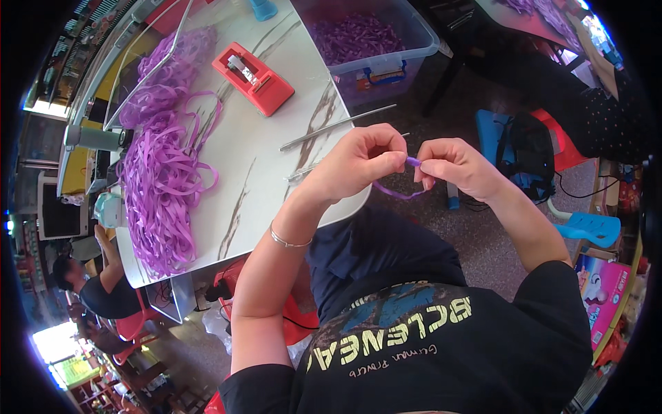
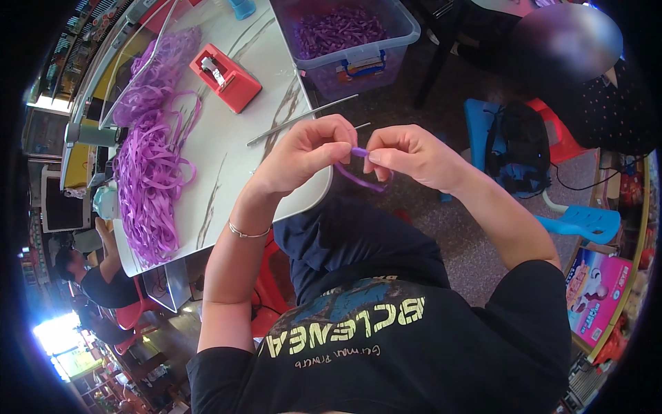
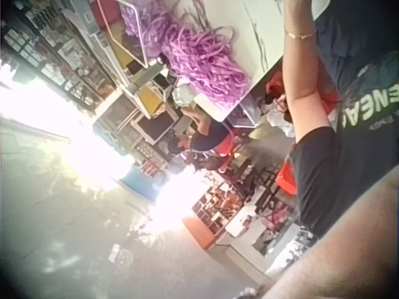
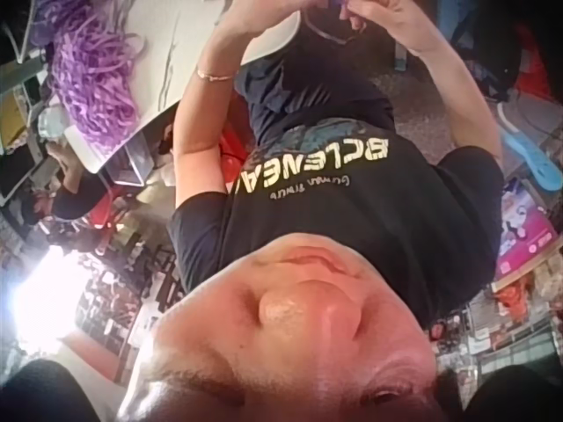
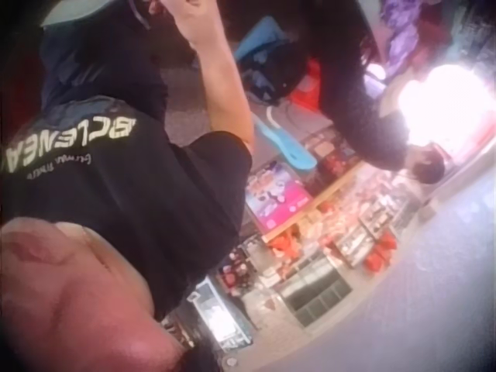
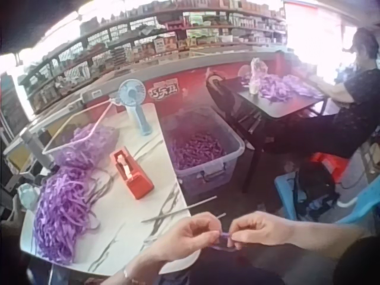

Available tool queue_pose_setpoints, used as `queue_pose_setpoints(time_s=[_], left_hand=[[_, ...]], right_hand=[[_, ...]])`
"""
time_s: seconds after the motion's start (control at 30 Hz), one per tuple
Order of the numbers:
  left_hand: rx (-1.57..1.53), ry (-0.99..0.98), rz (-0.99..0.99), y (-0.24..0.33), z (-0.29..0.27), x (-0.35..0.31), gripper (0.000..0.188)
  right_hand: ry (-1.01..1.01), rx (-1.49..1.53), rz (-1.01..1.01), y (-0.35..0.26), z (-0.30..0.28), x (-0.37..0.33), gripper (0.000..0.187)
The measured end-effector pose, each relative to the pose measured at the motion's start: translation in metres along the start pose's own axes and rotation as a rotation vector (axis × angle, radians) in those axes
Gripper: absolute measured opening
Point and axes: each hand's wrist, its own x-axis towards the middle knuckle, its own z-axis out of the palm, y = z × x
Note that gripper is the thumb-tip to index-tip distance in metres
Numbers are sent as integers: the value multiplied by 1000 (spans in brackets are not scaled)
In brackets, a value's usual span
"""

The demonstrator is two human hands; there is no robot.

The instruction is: Wrapping purple plastic ribbon strips around a metal jig and securing them with tape.

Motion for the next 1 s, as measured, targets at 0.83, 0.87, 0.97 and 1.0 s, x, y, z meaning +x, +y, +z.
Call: queue_pose_setpoints(time_s=[0.83,0.87,0.97,1.0], left_hand=[[651,596,152,-32,-50,37,15],[648,598,153,-31,-48,36,15],[734,578,160,-26,-43,36,14],[773,563,138,-24,-43,35,15]], right_hand=[[356,-157,-192,68,-24,66,18],[355,-159,-190,70,-23,67,18],[366,-212,-209,81,-20,68,19],[381,-206,-215,83,-18,69,19]])
